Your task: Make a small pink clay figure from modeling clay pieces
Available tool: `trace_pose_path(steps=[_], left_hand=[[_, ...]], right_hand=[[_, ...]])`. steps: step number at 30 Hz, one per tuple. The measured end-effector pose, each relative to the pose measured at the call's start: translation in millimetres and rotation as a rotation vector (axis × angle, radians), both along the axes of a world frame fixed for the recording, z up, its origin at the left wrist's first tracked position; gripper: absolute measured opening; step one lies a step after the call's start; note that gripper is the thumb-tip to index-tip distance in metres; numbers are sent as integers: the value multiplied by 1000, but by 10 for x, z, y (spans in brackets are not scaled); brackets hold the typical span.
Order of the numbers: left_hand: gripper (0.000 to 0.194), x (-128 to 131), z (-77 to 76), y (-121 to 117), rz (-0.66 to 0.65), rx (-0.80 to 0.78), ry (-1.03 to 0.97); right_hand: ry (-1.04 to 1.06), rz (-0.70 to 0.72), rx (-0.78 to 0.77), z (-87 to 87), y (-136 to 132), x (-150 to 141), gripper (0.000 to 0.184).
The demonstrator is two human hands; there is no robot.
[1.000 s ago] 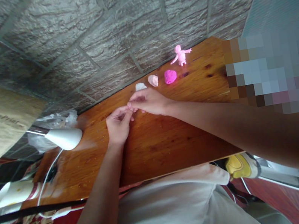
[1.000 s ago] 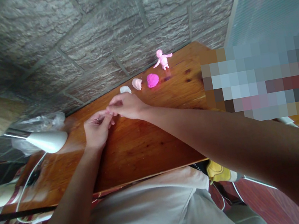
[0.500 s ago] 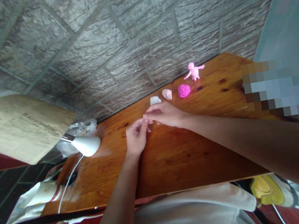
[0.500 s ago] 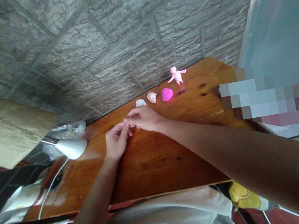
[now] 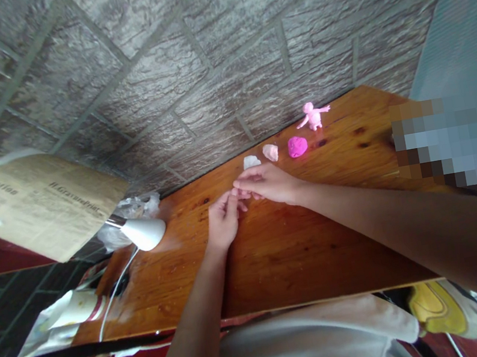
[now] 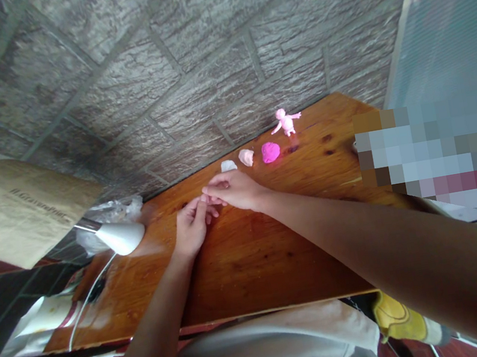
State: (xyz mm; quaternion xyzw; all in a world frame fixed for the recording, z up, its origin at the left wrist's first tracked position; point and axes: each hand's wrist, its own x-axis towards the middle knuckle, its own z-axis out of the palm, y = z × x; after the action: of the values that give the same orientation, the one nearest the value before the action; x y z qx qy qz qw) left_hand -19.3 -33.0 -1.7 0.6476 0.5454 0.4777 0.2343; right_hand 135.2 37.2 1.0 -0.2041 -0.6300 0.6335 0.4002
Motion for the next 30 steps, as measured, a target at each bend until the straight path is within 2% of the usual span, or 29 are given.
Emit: trace_pose_path(steps=[10,17,20,23,30], left_hand=[[55,-11,-12,19,-16,-72,-41],[45,-37,-27,15,5,-72,-112],[45,-43,-14,9,-3,-73,-103],[45,-39,-2,8,-9,-69,-97],[44,-24,18,1,-26,-83,-144]], right_hand=[[25,75,57,-36,46,-10,15],[-29,10,12,13,12,-10,12],[-23,65,-10,25,3,-7,8],[-14,125,5,19,13,3,13],[19,126,15,-12,35,9,25]])
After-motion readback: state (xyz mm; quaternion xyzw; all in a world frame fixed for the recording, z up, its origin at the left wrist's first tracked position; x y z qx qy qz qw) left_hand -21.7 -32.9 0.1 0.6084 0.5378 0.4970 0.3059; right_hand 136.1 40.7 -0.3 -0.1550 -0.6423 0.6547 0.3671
